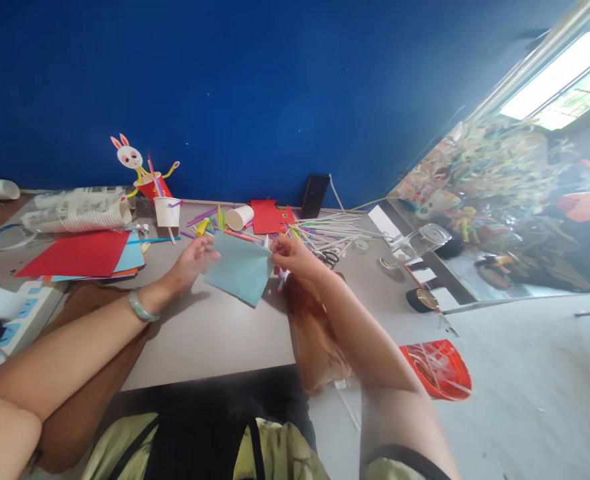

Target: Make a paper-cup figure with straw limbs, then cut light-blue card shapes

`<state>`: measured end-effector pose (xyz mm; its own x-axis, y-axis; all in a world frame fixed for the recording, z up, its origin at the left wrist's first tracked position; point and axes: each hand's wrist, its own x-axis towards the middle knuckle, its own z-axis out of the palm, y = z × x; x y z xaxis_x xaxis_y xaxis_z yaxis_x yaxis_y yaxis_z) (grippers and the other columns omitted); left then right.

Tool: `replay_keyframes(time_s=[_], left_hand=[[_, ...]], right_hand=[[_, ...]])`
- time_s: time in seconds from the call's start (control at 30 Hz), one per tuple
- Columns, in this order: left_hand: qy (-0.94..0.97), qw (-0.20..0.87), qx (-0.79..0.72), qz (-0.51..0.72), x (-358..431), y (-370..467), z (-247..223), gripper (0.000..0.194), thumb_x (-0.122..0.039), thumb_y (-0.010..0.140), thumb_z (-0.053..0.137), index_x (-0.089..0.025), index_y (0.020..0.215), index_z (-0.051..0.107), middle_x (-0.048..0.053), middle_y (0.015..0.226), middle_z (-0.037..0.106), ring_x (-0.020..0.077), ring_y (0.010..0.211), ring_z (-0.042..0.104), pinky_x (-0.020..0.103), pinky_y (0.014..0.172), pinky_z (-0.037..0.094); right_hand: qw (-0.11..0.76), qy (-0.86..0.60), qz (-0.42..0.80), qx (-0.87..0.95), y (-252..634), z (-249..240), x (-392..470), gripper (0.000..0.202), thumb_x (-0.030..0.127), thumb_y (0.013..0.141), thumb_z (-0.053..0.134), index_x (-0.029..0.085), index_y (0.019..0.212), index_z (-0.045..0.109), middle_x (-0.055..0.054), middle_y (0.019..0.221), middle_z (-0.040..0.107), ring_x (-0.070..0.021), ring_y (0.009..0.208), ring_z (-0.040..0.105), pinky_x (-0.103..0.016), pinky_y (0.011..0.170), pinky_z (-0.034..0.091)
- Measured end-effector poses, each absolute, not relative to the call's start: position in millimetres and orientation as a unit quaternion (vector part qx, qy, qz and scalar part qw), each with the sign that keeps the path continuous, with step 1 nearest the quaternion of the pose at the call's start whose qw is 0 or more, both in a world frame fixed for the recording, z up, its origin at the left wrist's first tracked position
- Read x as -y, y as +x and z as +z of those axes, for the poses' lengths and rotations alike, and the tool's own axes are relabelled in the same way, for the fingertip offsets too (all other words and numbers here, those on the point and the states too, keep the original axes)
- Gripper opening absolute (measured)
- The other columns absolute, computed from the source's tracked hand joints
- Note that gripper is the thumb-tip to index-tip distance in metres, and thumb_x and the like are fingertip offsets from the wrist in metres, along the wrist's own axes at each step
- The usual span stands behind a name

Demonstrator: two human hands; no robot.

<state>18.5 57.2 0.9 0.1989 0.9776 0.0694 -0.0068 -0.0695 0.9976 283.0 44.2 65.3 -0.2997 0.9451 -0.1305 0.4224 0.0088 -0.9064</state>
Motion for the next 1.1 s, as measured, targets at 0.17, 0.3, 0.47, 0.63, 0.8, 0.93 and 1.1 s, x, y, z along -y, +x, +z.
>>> replay_keyframes(time_s=[0.17,0.3,0.47,0.63,0.8,0.93,1.1], left_hand=[[0.540,0.646,-0.370,0.392,-50.3,18.3,7.9,0.052,-0.044,0.063,0.083,-0.015,0.102,0.066,0.010,0.102,0.072,0.0230,0.092,0.067,0.037,0.080,0.055],[0.524,0.678,-0.402,0.322,-48.5,16.6,3.6,0.046,-0.045,0.059,0.086,-0.013,0.089,0.071,0.007,0.086,0.075,0.0200,0.072,0.067,0.032,0.068,0.054],[0.485,0.699,-0.436,0.293,-48.3,18.2,-8.2,0.051,-0.048,0.058,0.086,-0.012,0.091,0.075,0.008,0.085,0.076,0.0194,0.071,0.068,0.030,0.068,0.053],[0.468,0.693,-0.458,0.301,-50.8,17.1,-11.3,0.056,-0.050,0.054,0.087,-0.011,0.093,0.075,0.009,0.086,0.076,0.0220,0.073,0.069,0.032,0.070,0.054],[0.469,0.681,-0.470,0.311,-53.7,15.5,-13.8,0.052,-0.049,0.058,0.085,-0.011,0.093,0.075,0.011,0.090,0.077,0.0243,0.076,0.071,0.035,0.074,0.055],[0.459,0.681,-0.476,0.313,-54.7,15.2,-15.5,0.052,-0.049,0.057,0.085,-0.011,0.091,0.075,0.013,0.094,0.077,0.0256,0.078,0.071,0.036,0.073,0.056],[0.452,0.693,-0.467,0.312,-54.9,15.4,-17.7,0.051,-0.049,0.059,0.085,-0.011,0.091,0.074,0.013,0.093,0.077,0.0254,0.078,0.072,0.035,0.073,0.056]], right_hand=[[0.338,-0.526,0.513,0.588,287.0,48.4,-38.1,0.030,0.038,0.071,0.071,0.020,0.079,0.048,0.009,0.047,0.055,-0.0098,0.043,0.057,-0.019,0.046,0.037],[0.368,-0.527,0.527,0.556,281.8,37.1,-33.8,0.030,0.036,0.070,0.072,0.021,0.081,0.048,0.010,0.048,0.054,-0.0096,0.042,0.056,-0.019,0.044,0.037],[0.350,-0.537,0.514,0.570,279.5,29.4,-30.2,0.031,0.044,0.073,0.071,0.021,0.079,0.051,0.008,0.048,0.056,-0.0104,0.042,0.054,-0.021,0.044,0.038],[0.300,-0.680,0.220,0.632,328.9,41.0,-42.0,0.030,0.049,0.082,0.061,0.020,0.080,0.065,-0.004,0.068,0.070,-0.0170,0.059,0.062,-0.028,0.057,0.045],[-0.028,-0.807,-0.005,0.590,408.1,52.8,-59.9,0.024,0.035,0.083,0.058,0.021,0.093,0.075,-0.010,0.094,0.075,-0.0257,0.087,0.067,-0.031,0.070,0.046],[-0.121,-0.783,0.035,0.609,439.1,37.8,-67.3,0.027,0.036,0.077,0.067,0.022,0.098,0.077,-0.009,0.101,0.075,-0.0245,0.091,0.066,-0.029,0.074,0.046],[-0.138,-0.776,0.035,0.614,440.9,17.1,-74.1,0.035,0.036,0.079,0.063,0.020,0.109,0.074,-0.010,0.100,0.075,-0.0241,0.089,0.067,-0.028,0.071,0.045]])
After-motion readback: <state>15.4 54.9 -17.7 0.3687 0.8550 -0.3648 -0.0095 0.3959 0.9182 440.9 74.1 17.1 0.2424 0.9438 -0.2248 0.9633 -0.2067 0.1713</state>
